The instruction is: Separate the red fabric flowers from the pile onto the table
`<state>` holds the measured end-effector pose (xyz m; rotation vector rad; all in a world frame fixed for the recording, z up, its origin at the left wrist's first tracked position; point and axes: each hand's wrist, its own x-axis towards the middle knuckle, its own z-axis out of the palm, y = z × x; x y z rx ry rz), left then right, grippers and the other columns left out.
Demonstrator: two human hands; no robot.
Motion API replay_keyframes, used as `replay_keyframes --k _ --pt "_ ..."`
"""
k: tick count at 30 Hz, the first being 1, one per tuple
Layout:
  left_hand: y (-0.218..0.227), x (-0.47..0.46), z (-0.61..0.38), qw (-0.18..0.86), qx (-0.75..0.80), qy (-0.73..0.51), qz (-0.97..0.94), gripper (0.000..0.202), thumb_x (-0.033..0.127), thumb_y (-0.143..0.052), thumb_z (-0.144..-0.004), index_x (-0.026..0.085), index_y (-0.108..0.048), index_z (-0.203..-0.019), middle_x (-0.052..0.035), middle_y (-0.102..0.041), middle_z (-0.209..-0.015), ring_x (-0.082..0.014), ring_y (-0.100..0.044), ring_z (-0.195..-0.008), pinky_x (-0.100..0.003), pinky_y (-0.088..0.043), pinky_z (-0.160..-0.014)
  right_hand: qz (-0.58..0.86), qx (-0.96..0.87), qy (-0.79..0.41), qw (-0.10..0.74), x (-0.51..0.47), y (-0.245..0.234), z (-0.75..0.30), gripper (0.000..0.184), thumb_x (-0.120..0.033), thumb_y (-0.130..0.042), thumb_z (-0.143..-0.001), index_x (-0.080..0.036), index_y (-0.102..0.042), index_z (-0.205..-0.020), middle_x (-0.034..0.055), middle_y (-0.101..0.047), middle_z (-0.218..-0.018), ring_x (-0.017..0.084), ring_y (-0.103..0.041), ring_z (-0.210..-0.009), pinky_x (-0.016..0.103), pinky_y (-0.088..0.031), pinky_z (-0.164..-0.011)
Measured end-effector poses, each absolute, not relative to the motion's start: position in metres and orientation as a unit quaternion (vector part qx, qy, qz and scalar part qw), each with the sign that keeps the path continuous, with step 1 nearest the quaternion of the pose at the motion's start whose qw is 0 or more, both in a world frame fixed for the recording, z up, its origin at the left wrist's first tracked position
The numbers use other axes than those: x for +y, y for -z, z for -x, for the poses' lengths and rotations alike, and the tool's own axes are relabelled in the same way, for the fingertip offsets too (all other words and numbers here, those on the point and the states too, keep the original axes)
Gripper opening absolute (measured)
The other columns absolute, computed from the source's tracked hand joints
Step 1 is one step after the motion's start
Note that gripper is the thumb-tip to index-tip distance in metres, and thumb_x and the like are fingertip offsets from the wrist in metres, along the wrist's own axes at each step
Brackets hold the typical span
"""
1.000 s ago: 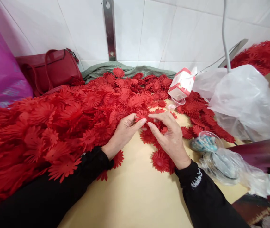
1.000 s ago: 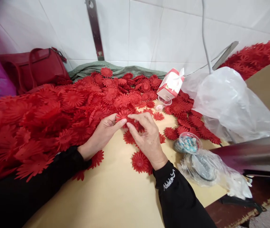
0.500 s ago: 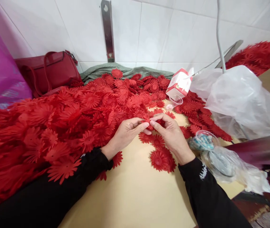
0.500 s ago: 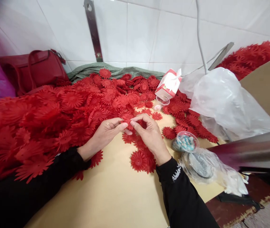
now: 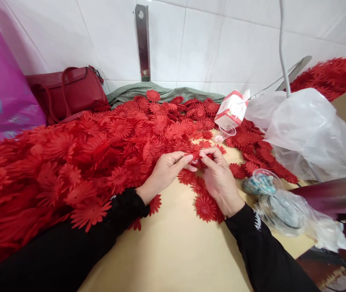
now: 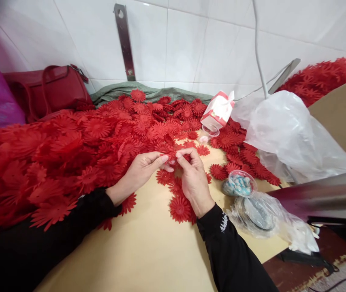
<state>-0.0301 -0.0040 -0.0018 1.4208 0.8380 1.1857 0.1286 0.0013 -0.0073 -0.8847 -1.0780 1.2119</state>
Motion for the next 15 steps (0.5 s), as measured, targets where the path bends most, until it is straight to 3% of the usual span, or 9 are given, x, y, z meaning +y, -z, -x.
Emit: replay_keyframes --k 6,10,15 --pt "0.003 -0.012 0.029 0.482 0.38 -0.486 -0.623 0.036 0.047 -0.064 -0.095 0.016 -0.07 -0.08 -0.0015 -0.071 -0.079 -0.015 -0.065 -0.076 -0.025 -0.049 -0.074 0.454 -0.447 -0.348 0.688 0.018 0.008 -0.161 0.024 -0.041 -0.073 -0.084 -0.024 -0.056 -0.085 -0.004 -0.056 -0.083 0.013 -0.052 -0.072 0.028 -0.045 -0.073" --pt "0.005 -0.007 0.026 0.536 0.365 -0.534 -0.543 0.028 0.044 -0.069 -0.092 0.016 -0.066 -0.091 -0.0022 -0.073 -0.088 -0.0151 -0.07 -0.078 -0.028 -0.053 -0.082 0.47 -0.583 -0.211 0.628 0.013 0.001 -0.162 0.016 -0.038 -0.066 -0.094 -0.022 -0.065 -0.09 0.0017 -0.065 -0.094 0.018 -0.06 -0.095 0.035 -0.045 -0.098" --pt "0.01 0.002 0.027 0.551 0.362 -0.602 -0.45 0.026 0.037 -0.076 -0.085 0.018 -0.059 -0.092 -0.0008 -0.072 -0.088 -0.0141 -0.072 -0.074 -0.034 -0.055 -0.089 0.457 -0.677 -0.104 0.567 0.006 -0.005 -0.157 0.015 -0.034 -0.06 -0.099 -0.023 -0.069 -0.101 0.0055 -0.071 -0.102 0.022 -0.065 -0.1 0.039 -0.049 -0.098"
